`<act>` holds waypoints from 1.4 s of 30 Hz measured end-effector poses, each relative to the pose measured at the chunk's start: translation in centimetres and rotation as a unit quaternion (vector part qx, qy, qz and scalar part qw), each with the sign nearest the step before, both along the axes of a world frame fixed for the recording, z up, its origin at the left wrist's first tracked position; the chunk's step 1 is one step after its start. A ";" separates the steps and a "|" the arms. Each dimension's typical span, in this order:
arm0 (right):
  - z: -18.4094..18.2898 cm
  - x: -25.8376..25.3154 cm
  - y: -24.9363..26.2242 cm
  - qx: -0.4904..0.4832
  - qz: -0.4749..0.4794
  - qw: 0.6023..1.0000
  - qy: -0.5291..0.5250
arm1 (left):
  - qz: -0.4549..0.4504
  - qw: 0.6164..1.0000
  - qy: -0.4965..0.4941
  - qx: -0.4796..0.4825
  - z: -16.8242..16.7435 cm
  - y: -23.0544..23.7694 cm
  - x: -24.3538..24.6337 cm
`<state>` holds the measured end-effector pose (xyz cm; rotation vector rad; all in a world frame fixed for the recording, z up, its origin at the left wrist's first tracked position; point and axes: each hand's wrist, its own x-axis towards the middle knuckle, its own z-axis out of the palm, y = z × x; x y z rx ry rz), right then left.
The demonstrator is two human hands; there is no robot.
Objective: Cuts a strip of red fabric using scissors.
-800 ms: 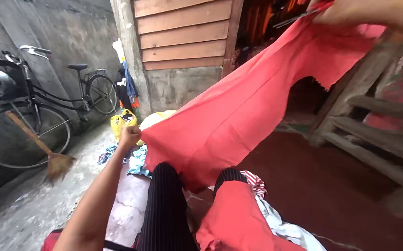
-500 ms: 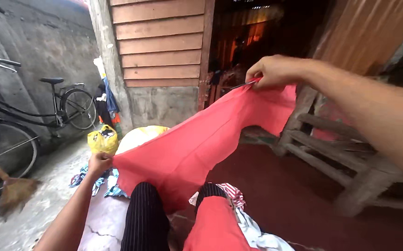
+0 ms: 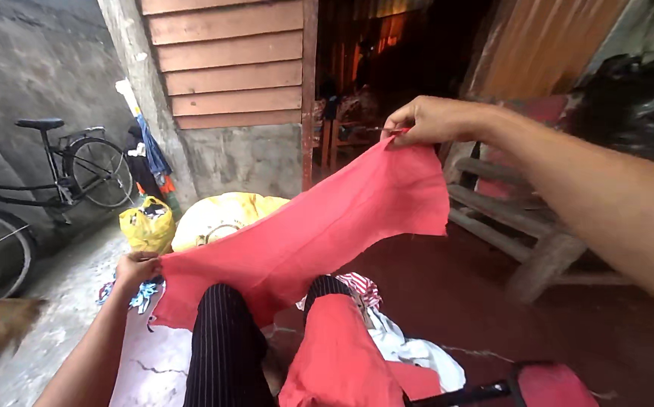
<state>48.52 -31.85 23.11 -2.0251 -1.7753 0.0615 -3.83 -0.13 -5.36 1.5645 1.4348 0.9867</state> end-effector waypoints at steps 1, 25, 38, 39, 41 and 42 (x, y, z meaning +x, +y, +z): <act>-0.3 0.0 0.0 0.012 0.003 1.000 0.005 | 0.005 1.000 -0.015 -0.007 -0.4 0.0 0.1; -28.1 -32.7 -5.5 -0.258 0.217 0.937 0.094 | 0.159 0.827 -0.500 -0.203 -7.0 -24.8 4.1; -32.9 -33.5 -9.9 -0.177 0.176 0.967 0.051 | -0.036 0.912 -0.371 -0.169 -7.3 -33.3 2.6; -33.0 -33.3 -9.9 -0.183 0.186 0.962 0.076 | -0.041 0.922 -0.352 -0.155 -7.3 -33.2 2.3; -33.4 -32.7 -10.1 -0.184 0.209 0.949 0.148 | -0.056 0.932 -0.330 -0.138 -7.3 -33.2 1.4; -33.6 -32.4 -10.3 -0.177 0.217 0.940 0.193 | -0.065 0.936 -0.322 -0.128 -7.3 -33.2 0.8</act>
